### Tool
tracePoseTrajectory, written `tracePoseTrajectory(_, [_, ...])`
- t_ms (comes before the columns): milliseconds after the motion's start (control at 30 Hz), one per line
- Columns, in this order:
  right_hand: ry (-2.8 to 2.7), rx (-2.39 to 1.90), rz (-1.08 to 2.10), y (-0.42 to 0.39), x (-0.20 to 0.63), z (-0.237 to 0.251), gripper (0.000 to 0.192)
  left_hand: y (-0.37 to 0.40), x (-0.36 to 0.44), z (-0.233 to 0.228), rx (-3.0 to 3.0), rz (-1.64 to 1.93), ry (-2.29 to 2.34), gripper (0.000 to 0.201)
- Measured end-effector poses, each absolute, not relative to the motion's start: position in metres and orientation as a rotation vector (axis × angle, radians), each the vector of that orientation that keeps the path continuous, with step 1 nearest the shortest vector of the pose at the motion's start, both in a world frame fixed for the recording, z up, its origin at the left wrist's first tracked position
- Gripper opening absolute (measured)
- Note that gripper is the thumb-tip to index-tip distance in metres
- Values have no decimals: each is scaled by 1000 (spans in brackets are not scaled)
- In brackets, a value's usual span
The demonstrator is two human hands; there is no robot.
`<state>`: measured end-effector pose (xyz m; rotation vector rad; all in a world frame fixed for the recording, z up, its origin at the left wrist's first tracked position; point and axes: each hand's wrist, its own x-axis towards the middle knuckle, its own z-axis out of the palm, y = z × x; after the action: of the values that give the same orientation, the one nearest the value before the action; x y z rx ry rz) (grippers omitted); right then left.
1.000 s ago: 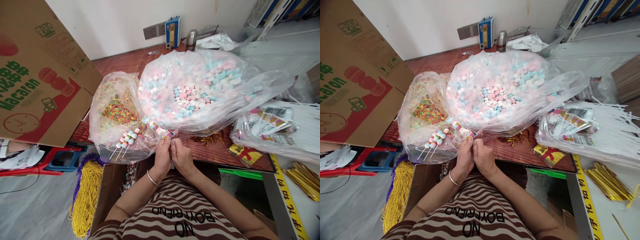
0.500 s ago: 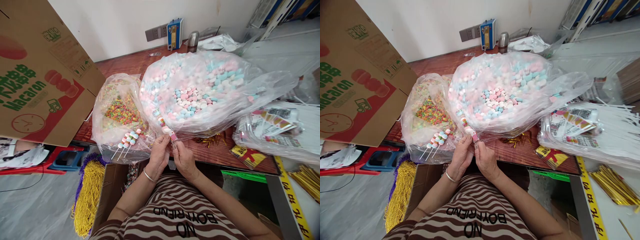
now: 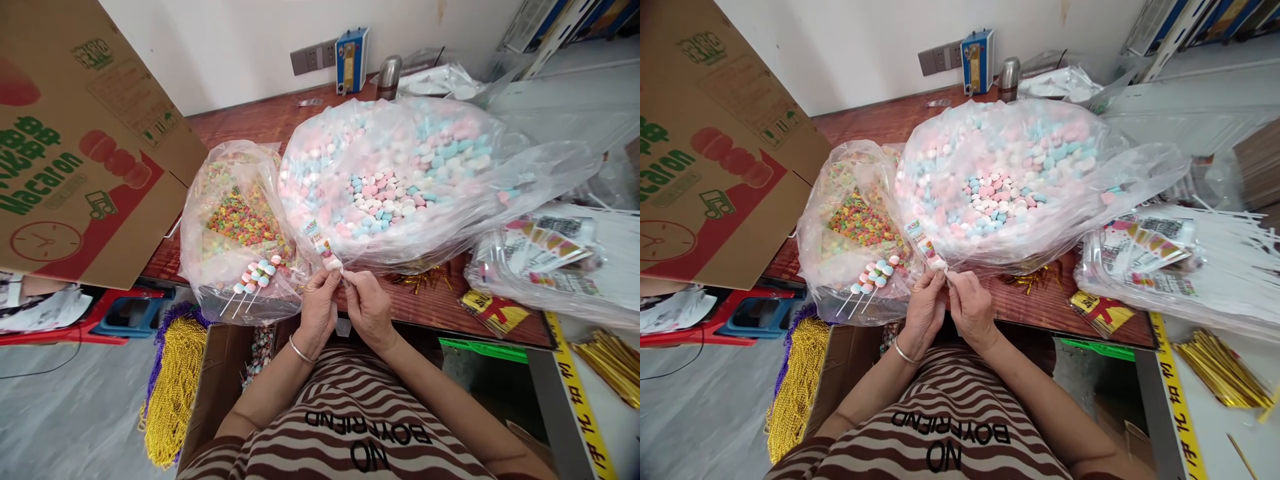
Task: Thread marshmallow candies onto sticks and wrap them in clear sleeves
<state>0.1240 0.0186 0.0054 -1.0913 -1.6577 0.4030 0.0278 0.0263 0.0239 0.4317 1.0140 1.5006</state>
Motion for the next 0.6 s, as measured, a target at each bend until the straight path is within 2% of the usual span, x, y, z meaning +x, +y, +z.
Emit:
tracePoseTrajectory(167, [-1597, -1076, 527, 15, 121, 3, 17, 26, 25, 22, 368, 1478, 1003, 34])
tracePoseTrajectory(267, [-1513, -1036, 720, 15, 125, 8, 12, 27, 23, 19, 336, 1419, 929, 38])
tracePoseTrajectory(467, [-1008, -763, 1653, 13, 131, 20, 24, 28, 9, 14, 356, 1202, 816, 52])
tracePoseTrajectory(600, [-686, -649, 2007, 14, 129, 25, 33, 26, 4, 10, 406, 1182, 781, 48])
